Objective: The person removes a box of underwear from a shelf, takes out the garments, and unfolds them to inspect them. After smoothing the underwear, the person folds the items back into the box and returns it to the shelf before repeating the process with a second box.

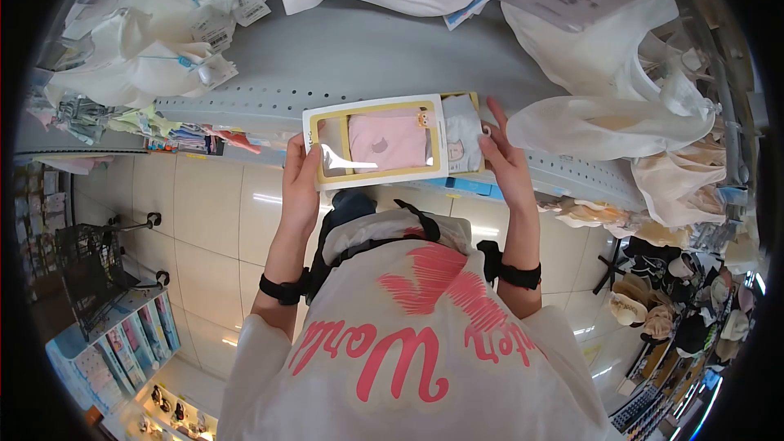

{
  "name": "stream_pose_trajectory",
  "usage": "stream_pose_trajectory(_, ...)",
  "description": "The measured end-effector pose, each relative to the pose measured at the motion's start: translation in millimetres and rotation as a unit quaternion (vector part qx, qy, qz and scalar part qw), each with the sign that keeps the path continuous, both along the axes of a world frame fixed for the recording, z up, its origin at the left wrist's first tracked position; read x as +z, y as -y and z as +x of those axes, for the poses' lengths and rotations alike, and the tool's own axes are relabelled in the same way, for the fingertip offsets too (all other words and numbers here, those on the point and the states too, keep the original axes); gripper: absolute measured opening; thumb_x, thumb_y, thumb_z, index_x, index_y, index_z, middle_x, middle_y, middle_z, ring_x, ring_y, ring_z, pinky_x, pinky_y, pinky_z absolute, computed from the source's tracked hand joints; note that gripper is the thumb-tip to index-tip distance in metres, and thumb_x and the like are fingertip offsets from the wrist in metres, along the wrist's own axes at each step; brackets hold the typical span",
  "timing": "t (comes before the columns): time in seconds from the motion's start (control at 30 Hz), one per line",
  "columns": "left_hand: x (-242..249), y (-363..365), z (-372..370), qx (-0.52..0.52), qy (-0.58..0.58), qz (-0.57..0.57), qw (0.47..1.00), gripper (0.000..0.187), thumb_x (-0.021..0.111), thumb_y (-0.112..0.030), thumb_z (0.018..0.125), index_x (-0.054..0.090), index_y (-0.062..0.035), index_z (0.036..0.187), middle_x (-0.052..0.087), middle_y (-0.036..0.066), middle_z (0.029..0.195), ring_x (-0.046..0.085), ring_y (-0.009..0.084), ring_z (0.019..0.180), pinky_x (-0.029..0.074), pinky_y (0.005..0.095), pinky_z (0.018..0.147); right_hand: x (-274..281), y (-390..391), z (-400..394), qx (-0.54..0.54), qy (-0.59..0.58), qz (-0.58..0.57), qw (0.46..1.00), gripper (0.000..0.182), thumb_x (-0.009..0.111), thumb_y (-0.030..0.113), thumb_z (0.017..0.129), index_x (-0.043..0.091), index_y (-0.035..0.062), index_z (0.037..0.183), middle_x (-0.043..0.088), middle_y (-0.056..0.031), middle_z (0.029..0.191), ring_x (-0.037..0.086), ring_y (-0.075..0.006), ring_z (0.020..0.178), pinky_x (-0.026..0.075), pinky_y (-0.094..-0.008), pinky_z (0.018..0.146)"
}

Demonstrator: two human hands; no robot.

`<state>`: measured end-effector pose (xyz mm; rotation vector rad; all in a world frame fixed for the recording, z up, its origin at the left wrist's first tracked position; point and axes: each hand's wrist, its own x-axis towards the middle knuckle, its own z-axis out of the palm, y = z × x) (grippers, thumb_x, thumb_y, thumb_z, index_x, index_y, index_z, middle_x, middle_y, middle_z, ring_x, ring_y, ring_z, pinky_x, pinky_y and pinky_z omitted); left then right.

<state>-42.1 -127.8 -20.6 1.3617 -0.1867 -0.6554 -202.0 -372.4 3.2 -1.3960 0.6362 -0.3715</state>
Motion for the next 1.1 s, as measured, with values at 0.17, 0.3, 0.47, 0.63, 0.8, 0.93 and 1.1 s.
stream_pose_trajectory(0.17,21,12,-13,-0.014,0.025,0.030,0.999,0.047,0.036,-0.020,0.094,0.026,-0.0029,0.136,0.036,0.009,0.132,0.034,0.0174,0.121,0.026,0.0299,0.100,5,-19,0,0.037,0.010,0.002,0.999,0.052,0.052,0.003,0.086,0.033,0.0014,0.134,0.053,-0.0091,0.113,0.053,-0.0114,0.096,0.044,-0.0239,0.077)
stream_pose_trajectory(0.3,8,4,-14,-0.046,0.061,-0.005,0.997,0.054,0.035,-0.019,0.093,0.014,-0.0028,0.140,0.032,0.010,0.135,0.031,0.0193,0.124,0.022,0.0310,0.104,5,-19,4,0.023,0.058,-0.005,0.998,0.050,0.054,-0.002,0.082,0.037,-0.0014,0.129,0.053,-0.0116,0.113,0.057,-0.0128,0.092,0.045,-0.0251,0.077)
stream_pose_trajectory(0.47,22,5,-19,-0.054,0.081,-0.024,0.995,0.058,0.041,-0.010,0.090,0.012,-0.0012,0.140,0.027,0.013,0.137,0.026,0.0201,0.127,0.021,0.0313,0.105,11,-23,4,-0.006,0.067,0.002,0.998,0.044,0.056,-0.004,0.080,0.042,-0.0027,0.122,0.055,-0.0124,0.110,0.058,-0.0138,0.090,0.046,-0.0254,0.077)
stream_pose_trajectory(0.63,28,6,-21,-0.042,0.151,0.011,0.988,0.059,0.044,-0.008,0.089,0.013,-0.0013,0.139,0.030,0.013,0.134,0.032,0.0199,0.122,0.026,0.0306,0.102,5,-25,13,-0.015,0.010,0.004,1.000,0.039,0.058,0.000,0.080,0.046,-0.0007,0.117,0.057,-0.0101,0.103,0.060,-0.0150,0.087,0.046,-0.0243,0.076)
stream_pose_trajectory(0.8,28,4,-5,-0.072,0.106,0.026,0.991,0.054,0.042,-0.009,0.091,0.018,-0.0020,0.138,0.035,0.012,0.131,0.034,0.0183,0.120,0.027,0.0294,0.100,7,-28,10,-0.009,-0.005,0.037,0.999,0.036,0.059,0.005,0.081,0.050,0.0024,0.116,0.059,-0.0093,0.099,0.061,-0.0128,0.083,0.047,-0.0233,0.067)
stream_pose_trajectory(0.93,19,11,-5,-0.068,0.067,0.038,0.995,0.050,0.042,-0.010,0.091,0.023,-0.0030,0.136,0.038,0.010,0.129,0.036,0.0168,0.118,0.028,0.0289,0.099,4,-23,12,-0.013,-0.014,-0.169,0.985,0.032,0.060,0.007,0.081,0.054,0.0044,0.112,0.060,-0.0094,0.098,0.061,-0.0119,0.076,0.048,-0.0255,0.056)
stream_pose_trajectory(1.1,18,17,-5,-0.038,0.068,0.035,0.996,0.049,0.043,-0.012,0.091,0.025,-0.0013,0.135,0.038,0.012,0.131,0.035,0.0190,0.121,0.026,0.0294,0.101,-7,-18,18,-0.046,0.019,-0.406,0.913,0.023,0.061,0.007,0.078,0.062,0.0065,0.101,0.060,-0.0105,0.100,0.060,-0.0209,0.073,0.047,-0.0300,0.060)
